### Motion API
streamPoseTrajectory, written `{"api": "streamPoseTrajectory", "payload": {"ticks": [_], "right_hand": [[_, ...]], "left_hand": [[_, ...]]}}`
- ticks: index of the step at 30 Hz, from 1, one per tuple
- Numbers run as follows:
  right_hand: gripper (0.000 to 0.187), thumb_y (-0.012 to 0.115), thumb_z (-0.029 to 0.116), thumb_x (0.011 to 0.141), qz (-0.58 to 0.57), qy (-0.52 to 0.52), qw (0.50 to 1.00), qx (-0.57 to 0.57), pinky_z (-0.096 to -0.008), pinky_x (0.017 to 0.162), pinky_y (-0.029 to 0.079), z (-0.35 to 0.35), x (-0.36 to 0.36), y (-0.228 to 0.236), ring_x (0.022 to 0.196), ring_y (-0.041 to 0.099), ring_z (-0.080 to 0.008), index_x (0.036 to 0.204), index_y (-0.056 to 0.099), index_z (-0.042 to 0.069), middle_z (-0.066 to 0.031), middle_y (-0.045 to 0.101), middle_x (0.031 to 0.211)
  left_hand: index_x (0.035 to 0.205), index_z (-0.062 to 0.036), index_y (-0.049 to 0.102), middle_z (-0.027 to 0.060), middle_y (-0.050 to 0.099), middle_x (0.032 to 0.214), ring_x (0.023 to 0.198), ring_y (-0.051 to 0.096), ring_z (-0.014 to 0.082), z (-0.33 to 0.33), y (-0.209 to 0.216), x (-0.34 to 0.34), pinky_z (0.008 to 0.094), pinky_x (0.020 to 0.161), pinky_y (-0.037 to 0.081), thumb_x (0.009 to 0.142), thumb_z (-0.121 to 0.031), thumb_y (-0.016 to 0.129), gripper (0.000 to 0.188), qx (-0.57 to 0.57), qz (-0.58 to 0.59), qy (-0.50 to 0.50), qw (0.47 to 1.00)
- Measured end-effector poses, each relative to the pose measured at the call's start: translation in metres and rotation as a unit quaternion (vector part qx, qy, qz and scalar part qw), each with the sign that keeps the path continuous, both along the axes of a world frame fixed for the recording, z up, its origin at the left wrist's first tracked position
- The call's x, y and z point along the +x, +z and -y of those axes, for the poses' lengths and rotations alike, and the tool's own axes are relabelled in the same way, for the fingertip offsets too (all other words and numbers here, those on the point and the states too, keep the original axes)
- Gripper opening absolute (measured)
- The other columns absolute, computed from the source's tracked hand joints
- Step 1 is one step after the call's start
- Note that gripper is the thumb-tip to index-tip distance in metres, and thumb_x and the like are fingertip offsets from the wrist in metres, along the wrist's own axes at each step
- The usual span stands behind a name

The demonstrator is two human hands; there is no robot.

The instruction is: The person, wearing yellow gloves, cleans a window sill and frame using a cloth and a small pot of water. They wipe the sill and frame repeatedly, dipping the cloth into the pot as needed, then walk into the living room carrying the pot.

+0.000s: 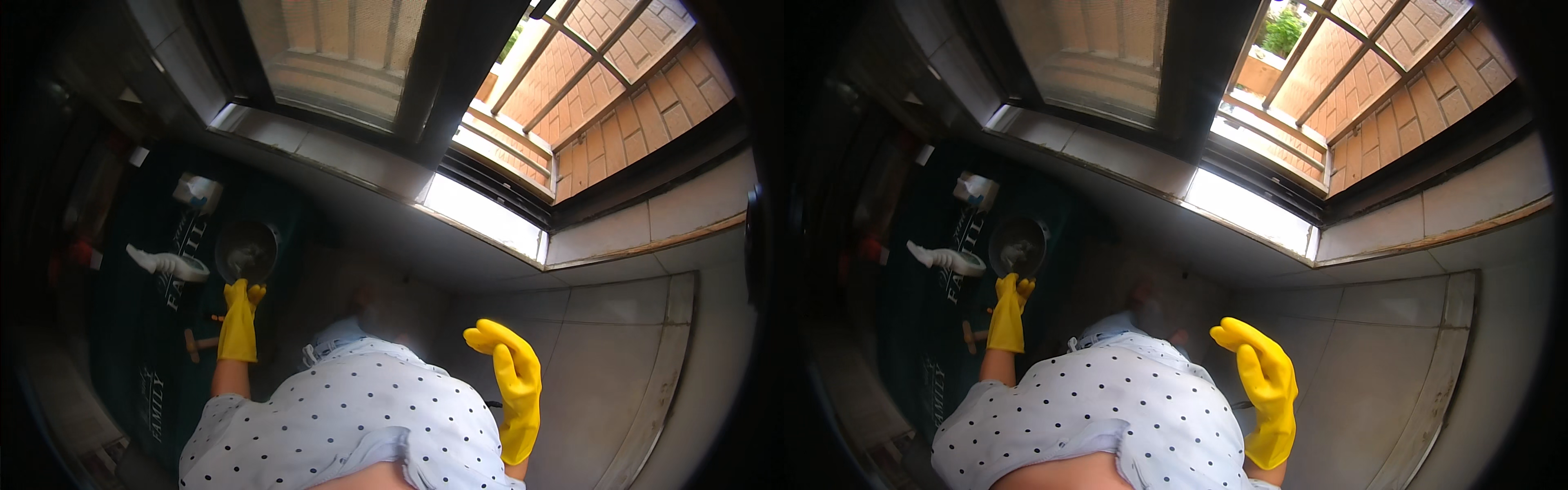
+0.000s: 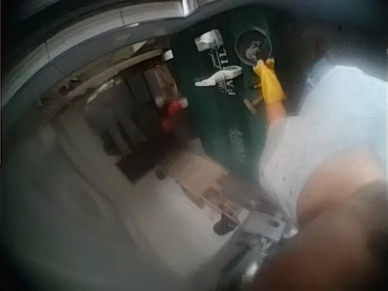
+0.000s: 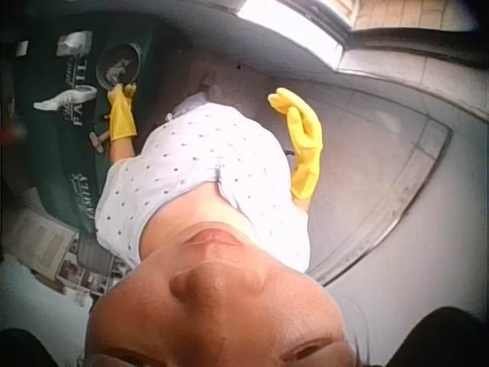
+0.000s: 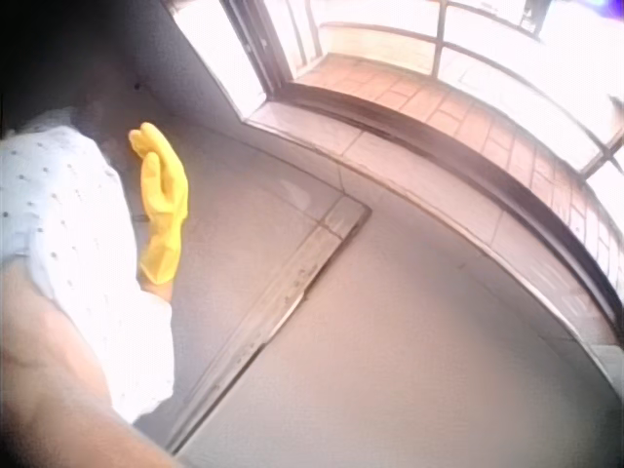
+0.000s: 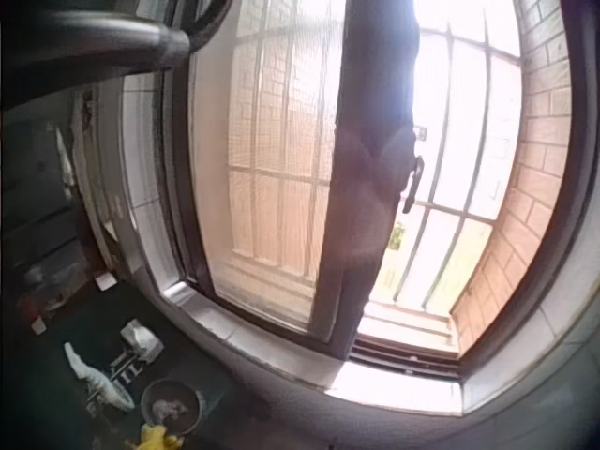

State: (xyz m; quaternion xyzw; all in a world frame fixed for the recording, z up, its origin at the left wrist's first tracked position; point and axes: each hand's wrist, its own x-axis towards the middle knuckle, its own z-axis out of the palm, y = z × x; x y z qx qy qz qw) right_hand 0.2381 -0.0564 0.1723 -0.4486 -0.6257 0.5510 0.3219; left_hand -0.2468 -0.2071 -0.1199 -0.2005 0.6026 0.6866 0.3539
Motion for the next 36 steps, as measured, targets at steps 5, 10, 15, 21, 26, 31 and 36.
{"api": "streamPoseTrajectory", "payload": {"ticks": [5, 10, 15, 21, 26, 31, 36], "right_hand": [[0.028, 0.061, 0.018, 0.105, 0.035, 0.035, 0.999, -0.009, -0.0328, 0.101, 0.054, -0.037, -0.031, -0.002, 0.111, 0.073, -0.0244, 0.127, 0.072, 0.004, -0.0119, 0.076, 0.118], [0.027, 0.06, 0.016, 0.104, 0.046, 0.048, 0.997, -0.034, -0.0303, 0.099, 0.054, -0.067, -0.036, -0.003, 0.11, 0.073, -0.0234, 0.126, 0.072, 0.006, -0.0113, 0.076, 0.119], [0.027, 0.062, 0.017, 0.104, 0.071, 0.063, 0.995, -0.027, -0.03, 0.1, 0.054, -0.099, -0.018, -0.006, 0.112, 0.072, -0.0234, 0.128, 0.072, 0.008, -0.01, 0.074, 0.123], [0.032, 0.064, 0.02, 0.104, 0.028, 0.045, 0.998, -0.031, -0.0297, 0.103, 0.052, -0.146, 0.016, -0.016, 0.117, 0.07, -0.023, 0.134, 0.068, 0.009, -0.0118, 0.072, 0.128], [0.049, 0.061, 0.037, 0.105, 0.054, -0.009, 0.991, -0.121, -0.0286, 0.1, 0.051, -0.181, 0.017, -0.027, 0.11, 0.072, -0.0235, 0.146, 0.057, 0.01, -0.0136, 0.07, 0.128], [0.067, 0.058, 0.048, 0.098, 0.215, 0.008, 0.966, -0.146, -0.034, 0.09, 0.055, -0.214, 0.011, -0.032, 0.096, 0.075, -0.0251, 0.152, 0.048, 0.009, -0.017, 0.073, 0.118], [0.054, 0.055, 0.031, 0.093, 0.28, -0.092, 0.95, -0.1, -0.0366, 0.087, 0.056, -0.254, 0.011, -0.059, 0.089, 0.077, -0.0271, 0.14, 0.058, 0.005, -0.0188, 0.076, 0.102]], "left_hand": [[0.13, 0.0046, 0.051, 0.0226, 0.07, 0.101, 0.079, 0.074, 0.029, -0.028, 0.082, 0.022, 0.0361, 0.069, 0.066, 0.099, -0.018, 0.059, 0.039, -0.063, -0.06, -0.191, 0.978], [0.123, 0.0046, 0.056, 0.0212, 0.072, 0.093, 0.072, 0.074, 0.0277, -0.073, 0.133, 0.043, 0.0353, 0.07, 0.065, 0.1, -0.021, 0.06, 0.035, -0.007, -0.095, -0.364, 0.927], [0.122, 0.0034, 0.058, 0.0169, 0.073, 0.084, 0.066, 0.072, 0.0231, -0.137, 0.161, 0.082, 0.0335, 0.067, 0.063, 0.1, -0.021, 0.058, 0.033, 0.105, -0.127, -0.484, 0.859], [0.122, 0.0019, 0.056, 0.0199, 0.072, 0.093, 0.068, 0.073, 0.0255, -0.207, 0.181, 0.145, 0.0344, 0.064, 0.063, 0.099, -0.017, 0.056, 0.03, 0.087, -0.13, -0.538, 0.829], [0.122, 0.0052, 0.054, 0.0192, 0.071, 0.084, 0.059, 0.07, 0.0238, -0.253, 0.193, 0.194, 0.0346, 0.061, 0.062, 0.097, -0.012, 0.054, 0.03, 0.063, -0.116, -0.578, 0.805], [0.121, 0.0065, 0.053, 0.0221, 0.072, 0.081, 0.054, 0.067, 0.0227, -0.293, 0.202, 0.232, 0.0312, 0.058, 0.059, 0.097, -0.01, 0.053, 0.03, 0.107, -0.112, -0.618, 0.771], [0.121, 0.0054, 0.055, 0.022, 0.073, 0.083, 0.055, 0.067, 0.0219, -0.337, 0.202, 0.254, 0.0298, 0.056, 0.057, 0.099, -0.012, 0.053, 0.028, 0.106, -0.105, -0.627, 0.764]]}}
